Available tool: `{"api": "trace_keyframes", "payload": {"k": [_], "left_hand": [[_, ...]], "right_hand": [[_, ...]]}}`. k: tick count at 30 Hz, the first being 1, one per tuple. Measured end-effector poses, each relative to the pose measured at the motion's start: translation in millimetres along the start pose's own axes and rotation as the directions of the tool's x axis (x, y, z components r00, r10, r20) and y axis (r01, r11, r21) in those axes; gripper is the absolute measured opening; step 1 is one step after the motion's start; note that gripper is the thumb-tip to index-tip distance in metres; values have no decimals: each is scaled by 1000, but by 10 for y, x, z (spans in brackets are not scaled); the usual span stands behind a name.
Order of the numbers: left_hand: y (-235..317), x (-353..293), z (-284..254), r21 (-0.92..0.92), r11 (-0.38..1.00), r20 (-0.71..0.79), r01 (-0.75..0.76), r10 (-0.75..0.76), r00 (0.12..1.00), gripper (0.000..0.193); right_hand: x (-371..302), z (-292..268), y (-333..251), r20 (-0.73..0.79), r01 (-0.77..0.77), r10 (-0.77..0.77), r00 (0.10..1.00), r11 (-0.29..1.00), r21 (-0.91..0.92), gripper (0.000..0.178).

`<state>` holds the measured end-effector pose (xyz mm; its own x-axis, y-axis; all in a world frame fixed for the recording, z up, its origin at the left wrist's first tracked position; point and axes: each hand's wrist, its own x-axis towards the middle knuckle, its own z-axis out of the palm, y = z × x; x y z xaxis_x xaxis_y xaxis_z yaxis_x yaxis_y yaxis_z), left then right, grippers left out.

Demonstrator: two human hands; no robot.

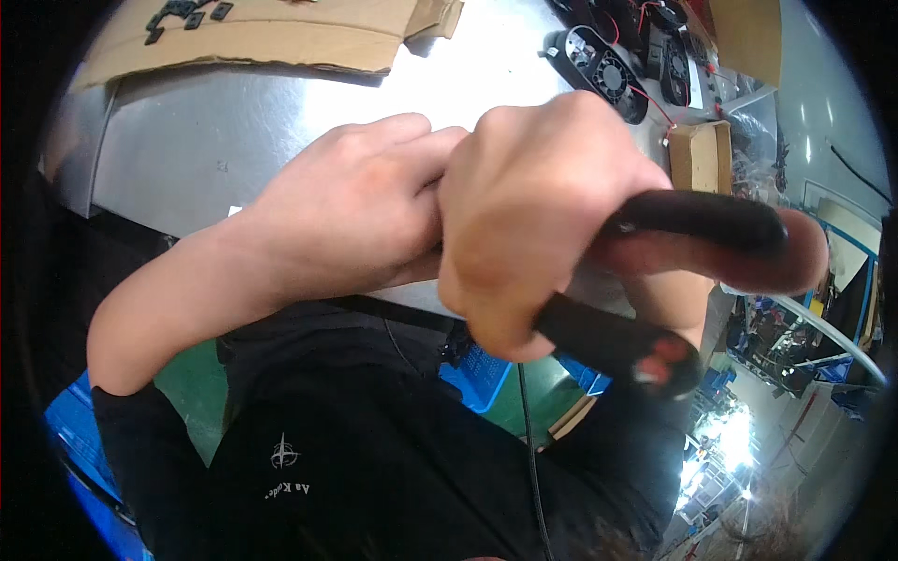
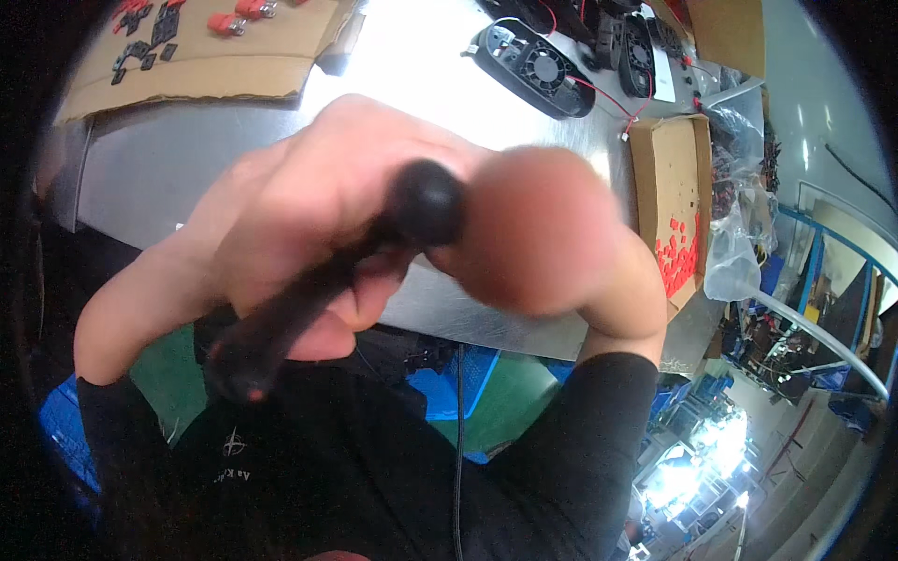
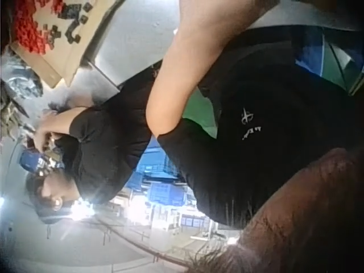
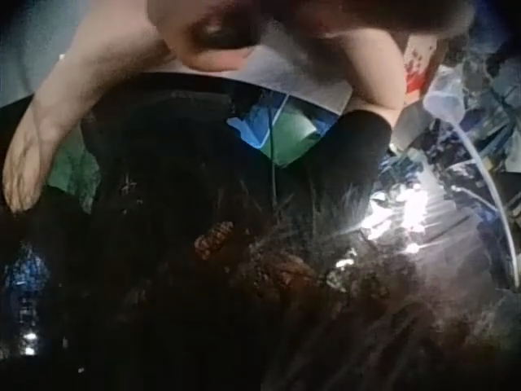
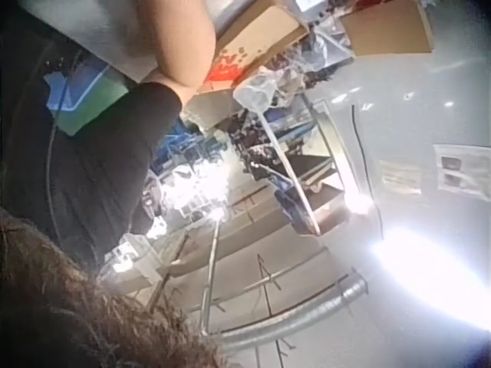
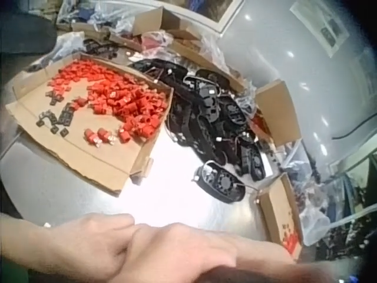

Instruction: Assembling electronic components by inserting small red parts into a plastic housing and using pliers to secure or crimp them.

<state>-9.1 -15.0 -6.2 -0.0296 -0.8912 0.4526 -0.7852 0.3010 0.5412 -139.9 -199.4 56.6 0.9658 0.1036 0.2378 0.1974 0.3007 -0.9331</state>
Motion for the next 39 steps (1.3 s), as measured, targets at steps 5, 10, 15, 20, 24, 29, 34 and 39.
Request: {"api": "trace_keyframes", "payload": {"k": [5,10,15,20,24,29,34,39], "left_hand": [[42,60,-17,-8,1000,27,-15,15,1000,40],[97,28,-16,72,997,-25,-22,24,999,63],[85,90,-15,143,988,-21,-51,54,998,70],[50,73,-37,199,979,-69,-46,61,996,66],[87,51,-61,199,979,-60,-51,64,996,62],[-80,120,-446,266,962,-153,58,-17,988,52],[-1286,766,-1683,576,706,-383,412,-212,899,63],[-1968,1343,-2025,872,288,-417,396,12,909,54]], "right_hand": [[-41,-41,-206,36,-24,23,999,999,45,66],[-203,75,-356,-129,100,-123,984,981,-169,83],[-545,582,-141,-361,340,-475,802,861,-379,79],[-491,685,123,-484,362,-481,731,875,-323,101],[-464,563,208,-474,417,-588,656,805,-422,120],[-892,-79,-38,-628,279,-507,590,858,-431,117],[-913,-313,-76,-853,404,-263,452,912,-67,105],[-892,-475,38,-812,282,-189,552,959,-31,105]]}}
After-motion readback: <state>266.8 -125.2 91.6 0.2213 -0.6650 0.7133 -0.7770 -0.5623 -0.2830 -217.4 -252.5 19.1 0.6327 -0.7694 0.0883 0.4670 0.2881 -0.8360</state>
